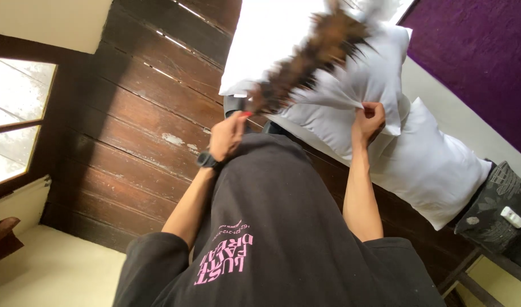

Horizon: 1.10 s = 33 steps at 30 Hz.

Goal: Dusting pillows on a bed using a feather duster.

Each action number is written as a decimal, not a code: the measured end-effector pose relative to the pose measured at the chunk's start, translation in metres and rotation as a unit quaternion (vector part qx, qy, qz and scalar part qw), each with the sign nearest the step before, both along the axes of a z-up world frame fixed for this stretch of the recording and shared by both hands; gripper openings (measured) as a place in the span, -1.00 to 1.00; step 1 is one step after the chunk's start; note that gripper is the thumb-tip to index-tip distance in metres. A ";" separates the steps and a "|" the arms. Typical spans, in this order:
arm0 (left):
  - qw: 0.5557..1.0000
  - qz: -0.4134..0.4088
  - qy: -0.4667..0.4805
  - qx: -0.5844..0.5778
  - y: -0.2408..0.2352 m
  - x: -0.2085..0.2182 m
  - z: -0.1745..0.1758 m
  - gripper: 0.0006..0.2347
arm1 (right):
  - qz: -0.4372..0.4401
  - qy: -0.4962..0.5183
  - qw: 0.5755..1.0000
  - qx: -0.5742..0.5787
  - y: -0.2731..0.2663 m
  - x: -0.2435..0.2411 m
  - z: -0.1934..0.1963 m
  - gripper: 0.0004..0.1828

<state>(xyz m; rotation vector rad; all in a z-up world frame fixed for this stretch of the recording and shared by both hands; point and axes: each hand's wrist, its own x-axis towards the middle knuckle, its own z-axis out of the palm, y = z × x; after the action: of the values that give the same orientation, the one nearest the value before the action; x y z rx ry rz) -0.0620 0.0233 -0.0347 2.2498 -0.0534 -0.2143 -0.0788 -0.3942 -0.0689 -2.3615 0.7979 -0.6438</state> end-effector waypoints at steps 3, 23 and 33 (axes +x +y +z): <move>0.989 -0.129 0.002 0.068 -0.030 0.007 -0.029 -0.77 | 0.035 0.007 0.999 0.012 0.001 -0.006 0.004 -0.86; 0.981 0.138 0.131 0.027 0.056 -0.084 -0.084 -0.66 | 0.122 0.050 0.991 -0.027 0.028 -0.031 0.030 -0.77; 0.998 -0.005 0.009 -0.068 -0.059 -0.044 -0.001 -0.79 | 0.178 0.050 0.982 -0.041 0.022 -0.043 0.022 -0.75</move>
<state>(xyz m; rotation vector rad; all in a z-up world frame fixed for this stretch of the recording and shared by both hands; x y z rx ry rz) -0.1063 -0.0361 -0.0360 2.1117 -0.0669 -0.2291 -0.1217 -0.3722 -0.0473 -2.5403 0.3779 -0.4150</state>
